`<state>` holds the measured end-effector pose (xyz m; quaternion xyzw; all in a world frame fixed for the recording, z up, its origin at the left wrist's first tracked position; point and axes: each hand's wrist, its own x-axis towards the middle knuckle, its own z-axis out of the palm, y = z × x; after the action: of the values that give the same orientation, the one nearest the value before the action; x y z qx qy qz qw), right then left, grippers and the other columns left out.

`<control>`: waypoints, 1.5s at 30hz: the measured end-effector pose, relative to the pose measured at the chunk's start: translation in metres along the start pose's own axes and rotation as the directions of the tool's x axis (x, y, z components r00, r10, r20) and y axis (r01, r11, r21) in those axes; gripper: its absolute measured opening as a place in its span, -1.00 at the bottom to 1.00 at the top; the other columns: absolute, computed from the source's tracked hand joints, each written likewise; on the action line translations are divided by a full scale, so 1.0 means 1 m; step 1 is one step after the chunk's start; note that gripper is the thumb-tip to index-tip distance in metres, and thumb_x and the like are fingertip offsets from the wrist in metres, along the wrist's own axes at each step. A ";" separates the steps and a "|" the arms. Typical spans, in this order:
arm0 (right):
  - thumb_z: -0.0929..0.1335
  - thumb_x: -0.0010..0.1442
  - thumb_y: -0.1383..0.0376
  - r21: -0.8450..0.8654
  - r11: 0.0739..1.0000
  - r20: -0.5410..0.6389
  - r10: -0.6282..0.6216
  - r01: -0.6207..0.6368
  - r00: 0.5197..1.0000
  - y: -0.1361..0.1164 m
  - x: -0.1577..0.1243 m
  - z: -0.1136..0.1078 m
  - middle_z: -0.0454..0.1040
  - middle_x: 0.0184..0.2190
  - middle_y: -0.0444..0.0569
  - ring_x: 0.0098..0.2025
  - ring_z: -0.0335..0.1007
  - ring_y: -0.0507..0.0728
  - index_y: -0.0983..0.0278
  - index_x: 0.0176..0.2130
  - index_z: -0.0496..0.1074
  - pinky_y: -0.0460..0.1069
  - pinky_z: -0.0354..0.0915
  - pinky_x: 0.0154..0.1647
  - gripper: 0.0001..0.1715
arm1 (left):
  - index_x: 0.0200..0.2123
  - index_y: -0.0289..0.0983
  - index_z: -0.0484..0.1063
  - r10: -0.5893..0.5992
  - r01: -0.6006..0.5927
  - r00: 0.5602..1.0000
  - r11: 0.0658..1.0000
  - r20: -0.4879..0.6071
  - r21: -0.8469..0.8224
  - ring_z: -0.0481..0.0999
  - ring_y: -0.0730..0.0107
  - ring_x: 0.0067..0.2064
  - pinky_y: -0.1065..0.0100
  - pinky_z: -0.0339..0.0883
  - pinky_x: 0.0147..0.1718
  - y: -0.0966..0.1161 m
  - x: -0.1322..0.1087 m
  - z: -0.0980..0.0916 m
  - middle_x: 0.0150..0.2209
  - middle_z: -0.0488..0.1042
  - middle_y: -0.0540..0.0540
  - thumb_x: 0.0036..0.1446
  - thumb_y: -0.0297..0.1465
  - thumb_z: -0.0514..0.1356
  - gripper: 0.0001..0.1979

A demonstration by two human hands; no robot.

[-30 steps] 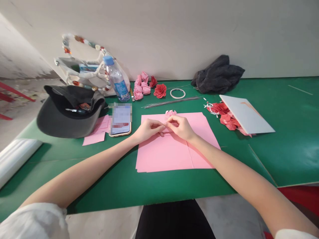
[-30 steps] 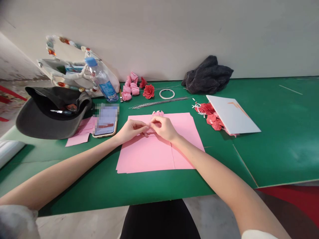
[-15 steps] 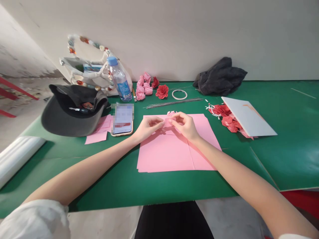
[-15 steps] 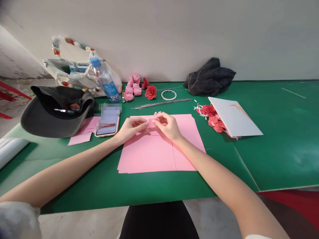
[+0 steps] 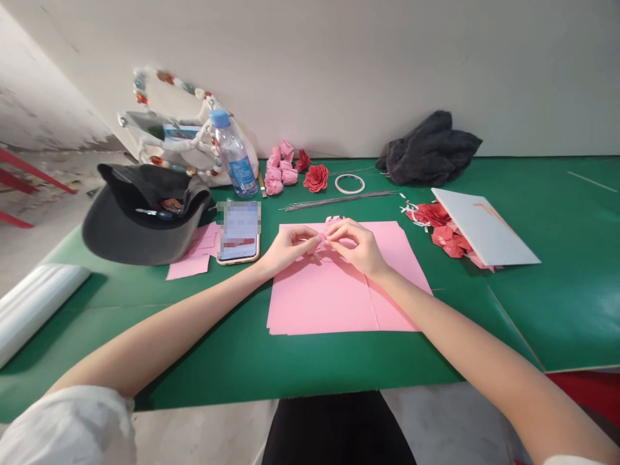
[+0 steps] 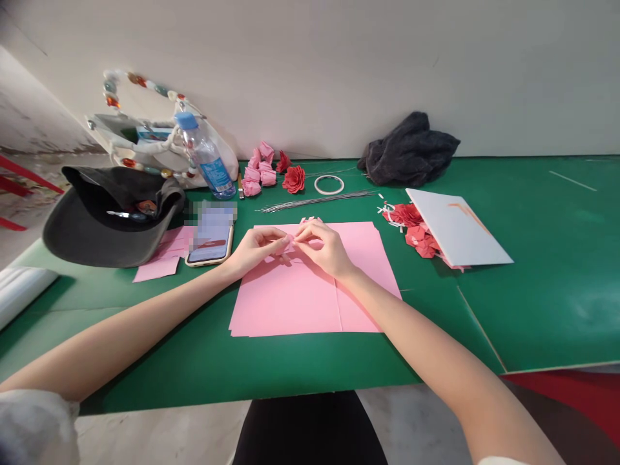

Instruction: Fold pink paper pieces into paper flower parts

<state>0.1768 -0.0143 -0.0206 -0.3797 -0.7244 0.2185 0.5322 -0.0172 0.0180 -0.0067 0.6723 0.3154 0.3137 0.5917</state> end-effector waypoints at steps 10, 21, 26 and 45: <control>0.46 0.11 0.29 -0.081 0.989 0.119 -0.111 0.121 0.987 0.000 -0.002 -0.001 0.45 -0.24 -0.04 -0.10 0.41 0.16 0.20 -0.36 0.49 0.21 0.25 0.13 -0.94 | -0.27 -0.39 0.43 0.017 -0.016 0.999 0.999 0.038 -0.028 0.58 0.34 -0.48 0.43 0.38 -0.50 -0.002 0.002 0.000 -0.49 0.51 -0.08 0.15 -0.20 0.24 -0.68; 0.44 0.10 0.14 0.089 0.943 0.082 0.315 -0.322 0.945 0.001 -0.001 0.002 0.55 -0.36 -0.03 -0.31 0.48 0.10 0.26 -0.34 0.50 -0.01 0.39 -0.31 -0.77 | -0.31 -0.36 0.40 0.034 -0.034 0.999 0.999 -0.034 -0.015 0.58 0.38 -0.45 0.42 0.42 -0.45 -0.004 0.002 0.000 -0.41 0.50 -0.06 0.15 -0.16 0.23 -0.67; 0.46 0.06 0.12 0.107 0.933 0.079 0.335 -0.342 0.939 0.005 -0.002 0.003 0.54 -0.40 -0.04 -0.35 0.48 0.10 0.27 -0.36 0.48 -0.02 0.38 -0.35 -0.74 | -0.26 -0.35 0.41 0.011 -0.010 1.000 1.000 -0.021 0.027 0.59 0.37 -0.43 0.52 0.26 -0.59 -0.003 0.001 0.001 -0.36 0.54 -0.12 0.17 -0.15 0.21 -0.66; 0.47 0.03 0.07 0.104 0.921 0.148 0.358 -0.375 0.922 0.002 -0.001 0.004 0.54 -0.45 -0.03 -0.41 0.45 0.10 0.30 -0.41 0.50 0.02 0.37 -0.34 -0.67 | -0.34 -0.34 0.41 0.029 -0.026 0.998 0.997 -0.052 0.066 0.59 0.36 -0.44 0.45 0.34 -0.51 -0.003 0.001 0.002 -0.46 0.51 -0.06 0.17 -0.15 0.20 -0.67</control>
<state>0.1741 -0.0132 -0.0241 -0.4586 -0.6568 0.3848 0.4584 -0.0154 0.0175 -0.0095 0.6870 0.3319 0.3290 0.5564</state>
